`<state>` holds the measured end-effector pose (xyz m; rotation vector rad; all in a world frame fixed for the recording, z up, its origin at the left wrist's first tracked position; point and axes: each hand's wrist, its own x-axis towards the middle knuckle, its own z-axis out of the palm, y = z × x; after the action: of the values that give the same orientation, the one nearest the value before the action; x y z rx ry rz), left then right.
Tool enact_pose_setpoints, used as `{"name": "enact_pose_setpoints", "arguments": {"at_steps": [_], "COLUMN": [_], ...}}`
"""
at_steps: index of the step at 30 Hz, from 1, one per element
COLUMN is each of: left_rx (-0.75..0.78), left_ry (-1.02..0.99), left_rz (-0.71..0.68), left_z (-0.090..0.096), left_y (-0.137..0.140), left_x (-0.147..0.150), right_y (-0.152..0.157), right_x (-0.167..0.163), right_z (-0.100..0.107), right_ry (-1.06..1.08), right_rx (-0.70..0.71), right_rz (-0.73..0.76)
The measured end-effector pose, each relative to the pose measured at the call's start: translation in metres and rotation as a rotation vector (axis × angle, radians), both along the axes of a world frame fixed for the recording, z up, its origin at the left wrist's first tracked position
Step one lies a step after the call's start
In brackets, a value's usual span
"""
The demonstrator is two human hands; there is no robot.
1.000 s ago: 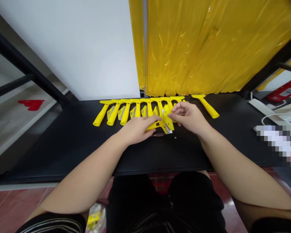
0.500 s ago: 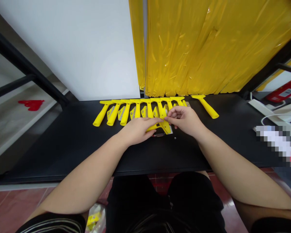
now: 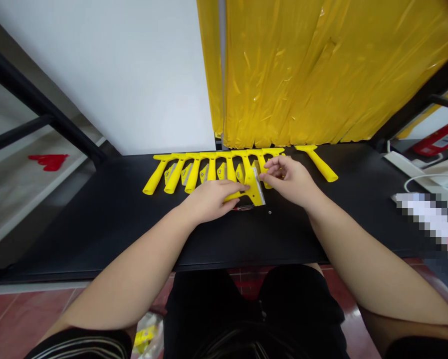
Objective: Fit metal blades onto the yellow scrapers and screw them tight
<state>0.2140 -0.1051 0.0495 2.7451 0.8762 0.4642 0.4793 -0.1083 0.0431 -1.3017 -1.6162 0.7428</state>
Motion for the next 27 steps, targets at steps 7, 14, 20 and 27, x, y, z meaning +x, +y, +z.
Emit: {"name": "enact_pose_setpoints", "arguments": {"at_steps": [7, 14, 20, 27], "left_rx": [0.035, 0.103, 0.208, 0.203], "left_ry": [-0.010, -0.015, -0.009, -0.003], "left_rz": [-0.006, -0.062, -0.072, -0.029], "left_z": [0.000, 0.003, 0.000, 0.002], "left_y": [-0.002, -0.003, -0.001, -0.004], "left_x": [-0.001, -0.003, -0.002, 0.001], "right_y": [0.004, 0.003, 0.004, 0.002], "right_x": [-0.004, -0.007, -0.008, -0.010], "right_z": [-0.008, -0.002, -0.003, -0.003], "right_ry": [0.284, 0.359, 0.389, 0.448], "right_rx": [-0.413, -0.426, -0.433, -0.414], "right_rz": [0.228, 0.311, 0.299, 0.246]}}
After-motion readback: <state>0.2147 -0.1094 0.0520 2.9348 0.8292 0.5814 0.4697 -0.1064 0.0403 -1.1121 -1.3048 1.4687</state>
